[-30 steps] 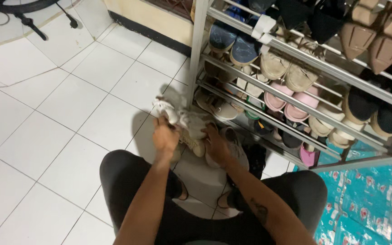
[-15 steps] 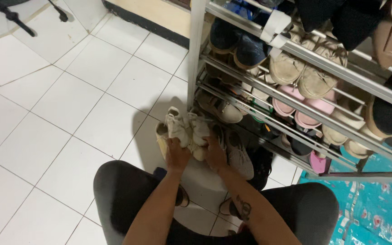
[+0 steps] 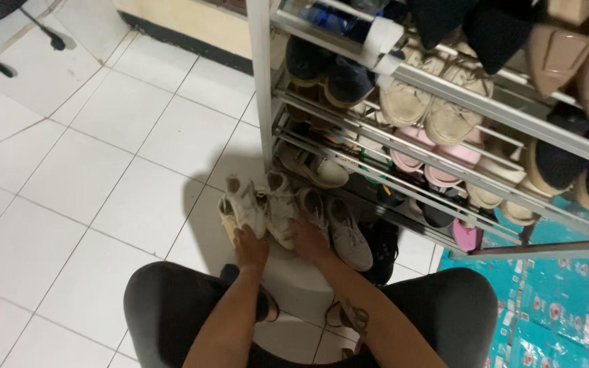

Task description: The person sits on the floor and organizes a shoe rack. They pick up various pairs of shoes, including sneakers, sandals, and flats, from the floor and the shelves, inspect them, and place them back onto the rack in an orderly fashion.

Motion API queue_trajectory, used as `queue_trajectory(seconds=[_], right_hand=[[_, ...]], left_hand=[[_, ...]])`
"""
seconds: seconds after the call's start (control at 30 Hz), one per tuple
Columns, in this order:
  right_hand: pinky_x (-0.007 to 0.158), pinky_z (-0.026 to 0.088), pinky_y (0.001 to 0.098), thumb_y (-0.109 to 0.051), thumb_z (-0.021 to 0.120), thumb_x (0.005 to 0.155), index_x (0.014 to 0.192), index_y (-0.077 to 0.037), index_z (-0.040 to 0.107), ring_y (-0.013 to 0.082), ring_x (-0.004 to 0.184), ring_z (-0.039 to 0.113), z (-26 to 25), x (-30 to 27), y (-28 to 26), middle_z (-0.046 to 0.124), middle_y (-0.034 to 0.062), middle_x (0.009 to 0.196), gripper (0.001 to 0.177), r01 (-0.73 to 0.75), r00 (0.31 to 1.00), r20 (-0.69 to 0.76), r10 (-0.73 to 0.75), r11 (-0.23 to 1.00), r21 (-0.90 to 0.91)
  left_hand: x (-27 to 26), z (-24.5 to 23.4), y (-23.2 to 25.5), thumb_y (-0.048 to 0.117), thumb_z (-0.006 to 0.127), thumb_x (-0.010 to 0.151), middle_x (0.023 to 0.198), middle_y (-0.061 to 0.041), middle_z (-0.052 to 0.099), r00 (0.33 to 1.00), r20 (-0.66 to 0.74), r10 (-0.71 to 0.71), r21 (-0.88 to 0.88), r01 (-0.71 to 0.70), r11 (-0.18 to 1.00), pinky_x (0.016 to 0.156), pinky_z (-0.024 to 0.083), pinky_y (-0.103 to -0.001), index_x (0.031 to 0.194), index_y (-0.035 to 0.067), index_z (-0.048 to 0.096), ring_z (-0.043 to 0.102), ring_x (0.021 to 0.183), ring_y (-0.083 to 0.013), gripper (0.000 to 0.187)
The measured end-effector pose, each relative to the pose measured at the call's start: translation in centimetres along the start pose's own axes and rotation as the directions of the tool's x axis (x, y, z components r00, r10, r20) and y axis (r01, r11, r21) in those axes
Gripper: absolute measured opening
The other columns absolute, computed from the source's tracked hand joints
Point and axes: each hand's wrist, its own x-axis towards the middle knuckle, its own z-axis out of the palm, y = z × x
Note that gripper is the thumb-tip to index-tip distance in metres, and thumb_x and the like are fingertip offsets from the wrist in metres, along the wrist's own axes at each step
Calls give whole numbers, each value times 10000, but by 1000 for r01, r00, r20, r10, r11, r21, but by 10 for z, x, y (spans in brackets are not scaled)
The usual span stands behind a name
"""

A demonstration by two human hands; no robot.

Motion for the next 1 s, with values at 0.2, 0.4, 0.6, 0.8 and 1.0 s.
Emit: queue_trajectory(seconds=[0.2, 0.4, 0.6, 0.8, 1.0], right_hand=[[1012, 461, 522, -156, 697, 913, 1484, -96, 479, 464, 1425, 390, -33, 1, 33, 310, 212, 1584, 614, 169, 922, -318, -220, 969, -182], [828, 591, 415, -146, 649, 978, 1213, -97, 725, 384, 997, 727, -131, -47, -19, 735, 158, 1165, 252, 291, 539, -806, -245, 952, -95], [862, 573, 389, -43, 631, 987, 1086, -7, 667, 310, 963, 737, -256, -117, -46, 735, 153, 1055, 111, 360, 1, -986, -167, 920, -156], [970, 494, 420, -32, 736, 988, 1208, -12, 656, 330, 1072, 629, -384, -232, -31, 687, 159, 1169, 235, -6, -328, -911, -248, 966, -260], [1108, 435, 476, -3, 739, 977, 1337, -37, 624, 401, 1270, 552, -469, -313, -14, 592, 192, 1373, 379, -227, -359, -855, -374, 924, -309]], left_hand=[[-7, -9, 8, 356, 758, 898, 1414, -167, 482, 987, 163, 5, 160, -32, 987, 1028, 524, -468, 1247, 22, 542, 503, 1307, -377, 529], [-14, -14, 41, 245, 689, 913, 1390, -169, 486, 962, 14, 273, 79, -274, 959, 1009, 482, -496, 1182, 49, 606, 493, 1276, -373, 343], [-54, -55, 140, 128, 641, 962, 1260, -172, 608, 513, -405, 757, 0, -828, 561, 1030, 454, -534, 1209, 16, 657, 548, 1209, -399, 272], [-113, -125, 314, 49, 733, 864, 1288, -219, 603, 77, -605, 792, 25, -993, 116, 1032, 495, -535, 1043, 42, 611, 575, 1248, -454, 217], [-201, -176, 471, 127, 758, 871, 1362, -175, 558, -143, -541, 829, -27, -982, -187, 994, 501, -516, 1122, 91, 612, 584, 1211, -408, 293]])
